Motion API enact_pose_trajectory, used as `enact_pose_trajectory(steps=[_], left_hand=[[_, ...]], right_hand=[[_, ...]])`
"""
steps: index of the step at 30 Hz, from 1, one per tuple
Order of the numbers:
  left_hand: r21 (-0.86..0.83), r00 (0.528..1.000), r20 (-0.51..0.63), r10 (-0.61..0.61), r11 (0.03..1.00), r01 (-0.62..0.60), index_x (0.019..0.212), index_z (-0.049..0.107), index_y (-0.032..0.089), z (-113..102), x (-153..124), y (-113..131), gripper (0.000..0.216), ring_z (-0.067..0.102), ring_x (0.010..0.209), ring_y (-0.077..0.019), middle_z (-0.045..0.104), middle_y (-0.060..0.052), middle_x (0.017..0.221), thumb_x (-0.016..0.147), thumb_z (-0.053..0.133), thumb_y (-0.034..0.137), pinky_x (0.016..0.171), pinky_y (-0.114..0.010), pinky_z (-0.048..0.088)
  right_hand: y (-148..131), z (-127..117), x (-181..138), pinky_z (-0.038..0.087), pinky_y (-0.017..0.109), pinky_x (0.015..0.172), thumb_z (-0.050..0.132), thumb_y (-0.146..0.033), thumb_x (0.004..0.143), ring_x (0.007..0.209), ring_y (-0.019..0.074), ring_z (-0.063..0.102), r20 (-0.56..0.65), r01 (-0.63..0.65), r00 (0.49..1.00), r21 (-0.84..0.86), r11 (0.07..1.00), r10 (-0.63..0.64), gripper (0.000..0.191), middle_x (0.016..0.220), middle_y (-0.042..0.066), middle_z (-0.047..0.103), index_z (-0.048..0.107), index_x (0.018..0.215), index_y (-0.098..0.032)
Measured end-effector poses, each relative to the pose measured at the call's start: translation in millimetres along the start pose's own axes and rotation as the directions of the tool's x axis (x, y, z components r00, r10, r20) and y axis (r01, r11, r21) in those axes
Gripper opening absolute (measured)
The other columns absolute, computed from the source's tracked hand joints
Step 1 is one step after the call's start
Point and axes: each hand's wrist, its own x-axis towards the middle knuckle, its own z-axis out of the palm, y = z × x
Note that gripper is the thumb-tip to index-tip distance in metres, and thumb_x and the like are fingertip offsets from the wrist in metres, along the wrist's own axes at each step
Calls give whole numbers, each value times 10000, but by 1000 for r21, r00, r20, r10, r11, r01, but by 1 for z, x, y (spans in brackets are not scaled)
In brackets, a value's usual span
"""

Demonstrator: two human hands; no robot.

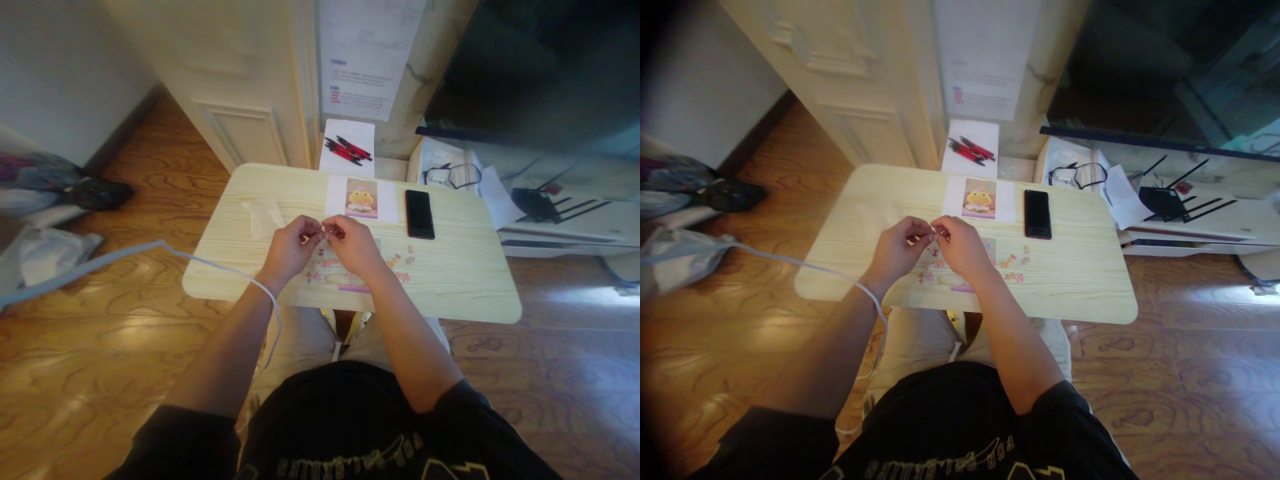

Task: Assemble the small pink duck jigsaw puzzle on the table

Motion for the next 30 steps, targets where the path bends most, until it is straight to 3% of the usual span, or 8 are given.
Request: enact_pose_trajectory(steps=[7,14,18,23,30], left_hand=[[-234,1000,7,-11,972,12,1002,643,214,30,4,22,208,737,814,-171,775,-14,894,878,735,353,719,-288,534],[-239,1000,19,-3,971,8,1036,673,219,55,8,28,205,740,833,-172,784,-23,926,883,727,345,738,-297,533],[-103,1000,10,15,995,-14,1084,702,222,54,6,25,217,731,863,-180,786,-31,972,919,681,360,773,-316,544],[274,973,80,218,934,-231,1084,748,221,42,-7,23,223,681,1022,-248,776,-66,1075,950,617,341,965,-427,513],[328,903,211,375,843,-427,1101,765,273,47,-42,25,217,667,1146,-269,768,-56,1207,938,623,291,997,-479,500]], right_hand=[[21,-45,-2,562,324,808,716,-165,853,849,180,712,29,-155,988,181,971,152,150,931,30,785,765,993,-191],[38,-59,-15,566,322,779,731,-188,829,806,178,715,-6,-227,972,262,938,237,178,889,33,791,795,995,-186],[45,-59,-16,573,309,776,733,-165,823,805,174,723,-26,-238,967,249,939,252,181,889,31,795,796,992,-183],[47,-67,-10,574,317,858,697,-121,851,865,176,737,21,-237,971,60,970,236,196,962,33,819,823,978,-201],[50,-70,7,578,341,923,690,-60,847,910,195,758,148,-198,963,-171,965,224,273,963,26,828,846,990,-232]])
